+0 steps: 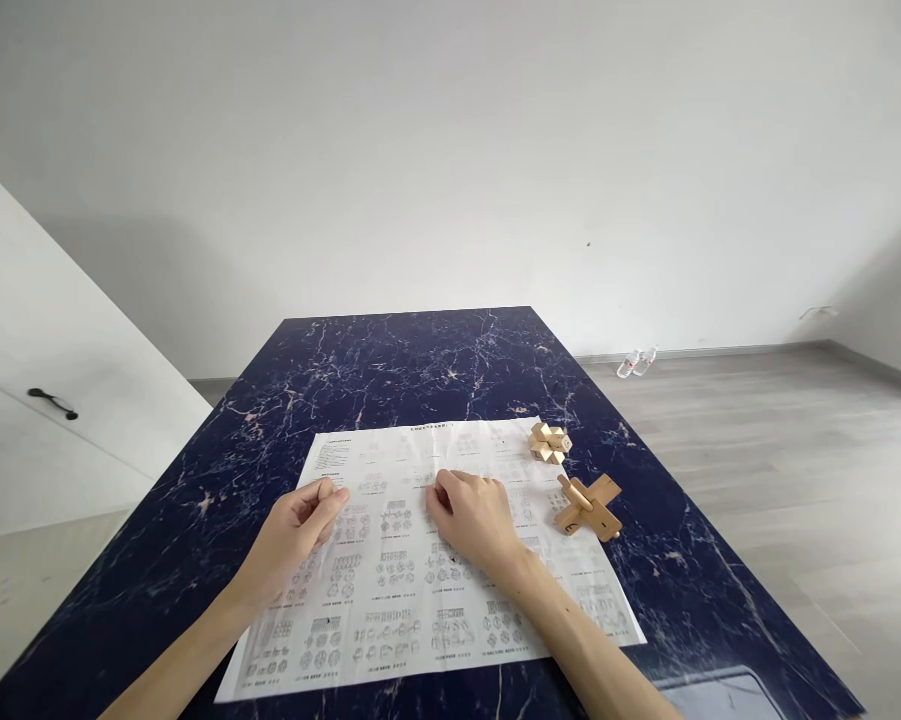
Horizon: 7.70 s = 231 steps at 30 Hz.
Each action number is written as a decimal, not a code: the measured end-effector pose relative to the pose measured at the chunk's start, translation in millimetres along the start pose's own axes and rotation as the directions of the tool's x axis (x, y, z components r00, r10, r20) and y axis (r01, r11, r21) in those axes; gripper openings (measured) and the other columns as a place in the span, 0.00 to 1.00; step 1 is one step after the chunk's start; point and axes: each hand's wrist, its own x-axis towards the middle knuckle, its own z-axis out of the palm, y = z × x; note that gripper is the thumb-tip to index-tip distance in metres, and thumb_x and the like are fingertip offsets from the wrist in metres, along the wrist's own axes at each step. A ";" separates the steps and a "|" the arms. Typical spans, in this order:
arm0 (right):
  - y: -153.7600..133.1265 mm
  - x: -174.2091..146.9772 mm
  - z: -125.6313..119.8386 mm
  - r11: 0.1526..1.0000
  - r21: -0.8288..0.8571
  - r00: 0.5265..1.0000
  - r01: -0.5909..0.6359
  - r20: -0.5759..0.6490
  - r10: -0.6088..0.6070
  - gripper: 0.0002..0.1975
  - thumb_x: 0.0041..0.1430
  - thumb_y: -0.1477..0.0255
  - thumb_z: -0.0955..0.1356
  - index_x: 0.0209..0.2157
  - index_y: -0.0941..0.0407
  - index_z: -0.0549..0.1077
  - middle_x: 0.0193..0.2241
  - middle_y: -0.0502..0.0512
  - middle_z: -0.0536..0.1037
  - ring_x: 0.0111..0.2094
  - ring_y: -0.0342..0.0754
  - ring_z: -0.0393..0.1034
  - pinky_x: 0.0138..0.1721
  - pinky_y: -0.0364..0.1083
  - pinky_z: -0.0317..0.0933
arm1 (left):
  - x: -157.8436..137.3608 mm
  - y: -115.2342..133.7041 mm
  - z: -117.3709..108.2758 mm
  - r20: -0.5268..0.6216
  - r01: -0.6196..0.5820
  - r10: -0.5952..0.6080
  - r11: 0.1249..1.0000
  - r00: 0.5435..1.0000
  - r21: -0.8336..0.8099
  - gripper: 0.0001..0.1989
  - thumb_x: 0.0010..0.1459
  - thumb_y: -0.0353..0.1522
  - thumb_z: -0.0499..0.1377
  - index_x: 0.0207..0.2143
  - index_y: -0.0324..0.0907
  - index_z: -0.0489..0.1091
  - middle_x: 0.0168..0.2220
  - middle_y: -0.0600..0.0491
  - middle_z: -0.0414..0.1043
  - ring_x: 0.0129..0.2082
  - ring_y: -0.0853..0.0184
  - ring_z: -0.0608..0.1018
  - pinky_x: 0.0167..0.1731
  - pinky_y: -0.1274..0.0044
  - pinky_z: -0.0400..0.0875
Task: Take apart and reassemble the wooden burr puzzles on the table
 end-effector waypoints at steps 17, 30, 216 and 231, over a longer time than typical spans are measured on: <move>-0.5 0.1 -1.1 0.999 0.033 0.999 -0.007 -0.039 0.009 0.18 0.71 0.67 0.62 0.25 0.53 0.63 0.22 0.50 0.74 0.21 0.45 0.64 0.27 0.45 0.50 | 2.3 -4.8 5.6 0.054 -0.095 0.089 0.989 0.995 0.117 0.26 0.66 0.47 0.58 0.25 0.44 0.49 0.23 0.60 0.47 0.23 0.71 0.52 0.24 0.77 0.51; 44.4 7.4 -15.6 0.969 -0.221 0.854 -0.105 -0.519 -0.025 0.19 0.69 0.71 0.62 0.60 0.57 0.63 0.65 0.74 0.60 0.72 0.71 0.45 0.66 0.76 0.45 | 2.8 -5.7 8.1 0.064 -0.133 0.123 0.974 0.990 0.181 0.25 0.67 0.46 0.58 0.25 0.44 0.50 0.22 0.61 0.48 0.23 0.71 0.53 0.25 0.76 0.51; -44.7 -27.2 -11.6 0.507 0.857 0.951 -0.098 0.230 -0.205 0.21 0.76 0.51 0.59 0.40 0.55 0.68 0.32 0.50 0.67 0.32 0.46 0.61 0.36 0.46 0.61 | -6.3 -2.3 28.2 0.136 -0.662 0.780 0.408 0.610 0.629 0.19 0.56 0.44 0.64 0.37 0.46 0.58 0.24 0.60 0.63 0.21 0.69 0.69 0.24 0.76 0.69; -47.4 -32.2 -7.2 0.508 0.855 0.964 -0.099 0.209 -0.163 0.22 0.76 0.50 0.58 0.38 0.54 0.67 0.31 0.50 0.68 0.31 0.46 0.61 0.36 0.46 0.60 | -10.7 -5.8 35.5 0.053 -0.581 0.695 0.555 0.717 0.595 0.18 0.52 0.41 0.64 0.32 0.47 0.55 0.21 0.62 0.62 0.20 0.69 0.67 0.24 0.76 0.68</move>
